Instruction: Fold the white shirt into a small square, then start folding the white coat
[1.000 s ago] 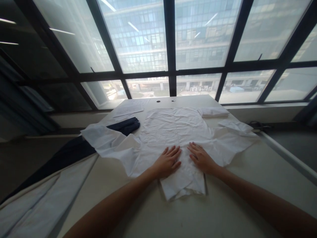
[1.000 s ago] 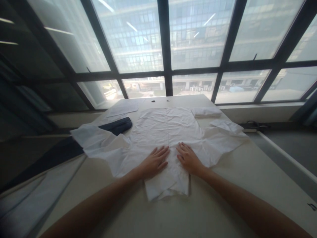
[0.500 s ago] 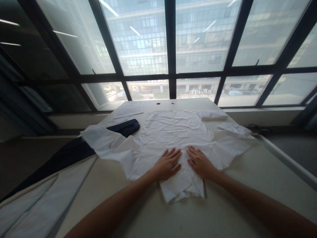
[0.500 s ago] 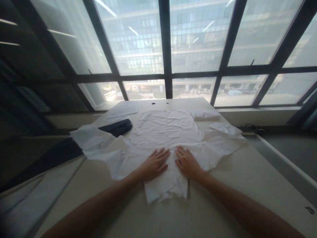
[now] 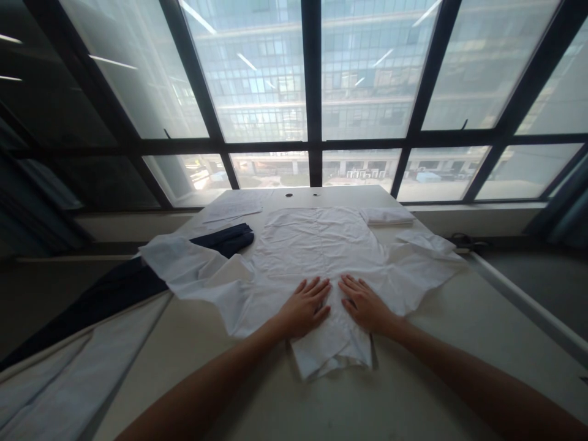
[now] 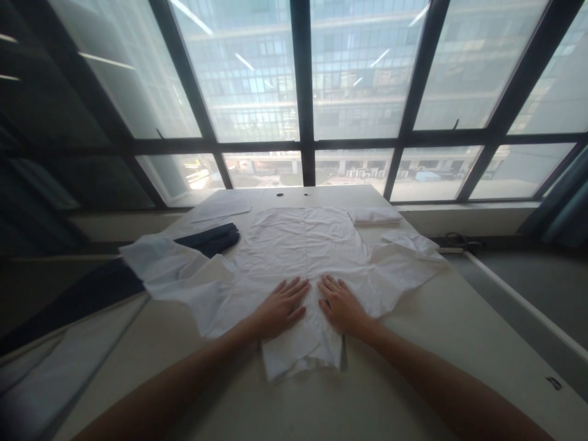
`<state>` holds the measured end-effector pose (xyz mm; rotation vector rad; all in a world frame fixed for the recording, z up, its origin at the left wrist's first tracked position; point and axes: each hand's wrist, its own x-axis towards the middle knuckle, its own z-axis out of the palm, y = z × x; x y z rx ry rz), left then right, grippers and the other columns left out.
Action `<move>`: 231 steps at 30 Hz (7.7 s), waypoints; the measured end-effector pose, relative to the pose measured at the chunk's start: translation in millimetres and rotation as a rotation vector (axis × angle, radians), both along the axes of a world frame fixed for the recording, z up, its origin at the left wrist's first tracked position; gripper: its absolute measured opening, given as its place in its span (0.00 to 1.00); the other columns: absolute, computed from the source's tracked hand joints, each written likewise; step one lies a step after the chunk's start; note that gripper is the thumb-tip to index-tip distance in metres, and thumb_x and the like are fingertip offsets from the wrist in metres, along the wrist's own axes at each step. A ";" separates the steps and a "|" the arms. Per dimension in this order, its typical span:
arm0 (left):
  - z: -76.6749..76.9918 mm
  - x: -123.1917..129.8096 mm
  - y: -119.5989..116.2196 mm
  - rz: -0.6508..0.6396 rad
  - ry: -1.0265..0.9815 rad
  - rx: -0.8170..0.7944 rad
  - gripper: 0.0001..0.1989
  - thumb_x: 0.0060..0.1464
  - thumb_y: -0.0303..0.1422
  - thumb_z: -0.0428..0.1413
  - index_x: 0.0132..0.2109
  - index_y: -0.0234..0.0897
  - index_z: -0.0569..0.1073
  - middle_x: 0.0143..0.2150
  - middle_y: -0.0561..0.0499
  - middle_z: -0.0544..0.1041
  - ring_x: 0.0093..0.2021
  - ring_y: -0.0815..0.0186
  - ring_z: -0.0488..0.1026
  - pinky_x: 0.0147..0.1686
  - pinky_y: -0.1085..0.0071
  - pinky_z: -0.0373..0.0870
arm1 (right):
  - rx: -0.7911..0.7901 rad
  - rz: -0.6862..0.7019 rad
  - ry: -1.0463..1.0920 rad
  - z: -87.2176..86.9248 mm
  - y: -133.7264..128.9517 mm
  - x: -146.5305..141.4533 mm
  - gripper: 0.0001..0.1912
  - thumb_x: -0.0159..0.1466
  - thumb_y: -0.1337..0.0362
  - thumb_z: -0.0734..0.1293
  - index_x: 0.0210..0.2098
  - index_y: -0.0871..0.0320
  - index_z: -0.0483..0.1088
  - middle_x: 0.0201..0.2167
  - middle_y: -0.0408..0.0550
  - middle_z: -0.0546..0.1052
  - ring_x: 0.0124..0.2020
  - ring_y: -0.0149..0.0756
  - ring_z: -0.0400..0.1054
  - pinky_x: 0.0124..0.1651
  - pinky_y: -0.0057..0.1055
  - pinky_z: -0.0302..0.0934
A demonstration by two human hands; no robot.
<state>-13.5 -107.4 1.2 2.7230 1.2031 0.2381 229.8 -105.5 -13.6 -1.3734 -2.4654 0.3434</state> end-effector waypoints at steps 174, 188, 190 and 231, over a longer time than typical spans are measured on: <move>-2.4 1.9 -2.2 0.006 0.031 0.022 0.31 0.71 0.49 0.37 0.75 0.44 0.49 0.76 0.50 0.49 0.75 0.56 0.43 0.71 0.51 0.42 | 0.081 -0.407 -0.255 -3.1 128.2 8.5 0.31 0.74 0.58 0.49 0.72 0.67 0.50 0.73 0.62 0.49 0.74 0.47 0.40 0.70 0.53 0.40; -9.5 2.2 1.5 0.002 0.013 0.038 0.31 0.71 0.49 0.37 0.75 0.46 0.48 0.76 0.51 0.50 0.75 0.58 0.43 0.71 0.52 0.42 | 0.044 -0.296 -0.229 -8.3 38.2 36.0 0.32 0.73 0.57 0.52 0.72 0.67 0.52 0.74 0.58 0.50 0.74 0.45 0.42 0.72 0.45 0.37; -8.7 3.0 1.6 0.000 0.015 0.031 0.31 0.71 0.50 0.36 0.75 0.46 0.48 0.76 0.51 0.49 0.75 0.59 0.42 0.72 0.52 0.42 | 0.055 -0.307 -0.241 -7.9 37.9 48.8 0.32 0.73 0.57 0.52 0.71 0.66 0.53 0.73 0.58 0.51 0.74 0.45 0.43 0.72 0.44 0.37; -16.2 -104.2 78.8 0.605 0.222 0.078 0.35 0.70 0.48 0.35 0.74 0.30 0.50 0.76 0.39 0.47 0.75 0.50 0.43 0.70 0.50 0.43 | 0.165 -0.276 -0.239 -27.5 -9.5 67.6 0.31 0.72 0.58 0.51 0.70 0.65 0.57 0.72 0.58 0.55 0.73 0.45 0.47 0.71 0.47 0.42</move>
